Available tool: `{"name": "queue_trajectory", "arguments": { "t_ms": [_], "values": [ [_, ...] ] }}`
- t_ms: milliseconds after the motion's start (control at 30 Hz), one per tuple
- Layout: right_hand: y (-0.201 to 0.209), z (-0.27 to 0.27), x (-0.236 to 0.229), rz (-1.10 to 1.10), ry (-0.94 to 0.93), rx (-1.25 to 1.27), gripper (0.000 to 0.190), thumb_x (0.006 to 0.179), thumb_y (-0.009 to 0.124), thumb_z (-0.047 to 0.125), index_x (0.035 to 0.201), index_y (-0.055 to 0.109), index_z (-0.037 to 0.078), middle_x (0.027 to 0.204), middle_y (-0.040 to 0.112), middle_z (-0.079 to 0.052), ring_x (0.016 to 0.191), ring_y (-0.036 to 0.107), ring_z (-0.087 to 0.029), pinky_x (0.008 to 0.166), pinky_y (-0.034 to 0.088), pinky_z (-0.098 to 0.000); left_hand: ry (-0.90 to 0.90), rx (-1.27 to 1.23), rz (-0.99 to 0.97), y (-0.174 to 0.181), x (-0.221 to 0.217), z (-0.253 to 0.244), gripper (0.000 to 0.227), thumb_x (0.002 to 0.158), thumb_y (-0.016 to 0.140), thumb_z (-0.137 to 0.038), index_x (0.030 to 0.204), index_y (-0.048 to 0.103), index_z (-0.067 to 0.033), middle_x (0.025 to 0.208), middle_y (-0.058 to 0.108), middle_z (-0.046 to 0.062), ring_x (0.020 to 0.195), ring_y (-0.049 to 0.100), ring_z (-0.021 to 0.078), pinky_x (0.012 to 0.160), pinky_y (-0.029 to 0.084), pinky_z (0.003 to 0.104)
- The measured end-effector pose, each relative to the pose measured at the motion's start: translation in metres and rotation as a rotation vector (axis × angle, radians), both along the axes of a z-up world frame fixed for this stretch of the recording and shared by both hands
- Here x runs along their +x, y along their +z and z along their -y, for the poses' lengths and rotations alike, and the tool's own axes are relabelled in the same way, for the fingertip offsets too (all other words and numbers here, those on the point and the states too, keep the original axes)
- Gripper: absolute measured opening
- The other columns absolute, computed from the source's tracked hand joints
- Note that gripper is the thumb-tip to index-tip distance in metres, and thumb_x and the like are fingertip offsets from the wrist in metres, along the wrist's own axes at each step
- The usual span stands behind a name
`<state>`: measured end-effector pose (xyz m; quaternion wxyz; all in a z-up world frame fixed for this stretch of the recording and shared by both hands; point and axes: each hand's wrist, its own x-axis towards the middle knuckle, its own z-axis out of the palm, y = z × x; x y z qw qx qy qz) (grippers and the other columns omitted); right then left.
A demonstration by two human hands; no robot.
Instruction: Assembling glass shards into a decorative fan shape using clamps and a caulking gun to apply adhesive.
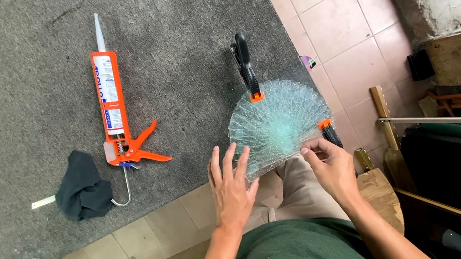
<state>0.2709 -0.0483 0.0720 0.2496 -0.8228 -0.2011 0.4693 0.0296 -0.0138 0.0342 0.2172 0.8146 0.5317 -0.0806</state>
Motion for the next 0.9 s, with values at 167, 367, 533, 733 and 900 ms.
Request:
{"name": "queue_trajectory", "arguments": {
  "t_ms": [167,367,533,733,900],
  "values": [
    [-0.001,0.000,-0.001,-0.005,-0.002,0.009,0.013,0.098,0.077,0.018,0.099,0.083,0.007,0.092,0.083,-0.014,0.088,0.080,-0.026,0.088,0.064,-0.0432,0.142,-0.038,0.099,-0.003,-0.009,0.003,0.100,0.087,0.090,-0.042,0.171,0.040,-0.0251,0.169,0.042,0.008,0.166,0.022,0.0423,0.130,0.028,0.061],
    [-0.003,0.002,0.000,-0.003,0.003,0.023,0.012,0.098,0.076,0.017,0.099,0.083,0.007,0.093,0.083,-0.013,0.089,0.079,-0.025,0.088,0.063,-0.0435,0.211,-0.074,0.168,-0.007,-0.012,0.006,0.107,0.084,0.093,-0.041,0.172,0.035,-0.0182,0.167,0.047,0.010,0.166,0.021,0.0426,0.132,0.026,0.061],
    [-0.001,0.001,-0.001,-0.007,-0.002,0.027,0.011,0.099,0.076,0.017,0.099,0.082,0.007,0.091,0.081,-0.012,0.083,0.076,-0.022,0.085,0.062,-0.0415,0.231,-0.100,0.192,-0.002,-0.010,0.005,0.111,0.087,0.092,-0.038,0.175,0.029,-0.0172,0.160,0.055,0.013,0.167,0.021,0.0425,0.131,0.026,0.062],
    [-0.001,0.002,-0.002,-0.014,-0.005,0.038,0.011,0.100,0.075,0.015,0.099,0.082,0.006,0.091,0.081,-0.014,0.082,0.076,-0.024,0.084,0.062,-0.0424,0.220,-0.109,0.197,-0.004,-0.011,0.004,0.114,0.088,0.091,-0.038,0.177,0.023,-0.0166,0.158,0.058,0.016,0.168,0.021,0.0426,0.131,0.025,0.062],
    [-0.006,0.004,-0.001,-0.004,0.012,0.033,0.011,0.101,0.076,0.015,0.098,0.082,0.008,0.090,0.081,-0.012,0.079,0.075,-0.022,0.081,0.061,-0.0413,0.226,-0.140,0.198,0.000,-0.012,0.002,0.113,0.090,0.090,-0.037,0.178,0.022,-0.0182,0.159,0.059,0.017,0.168,0.021,0.0402,0.132,0.024,0.060]
  ]
}}
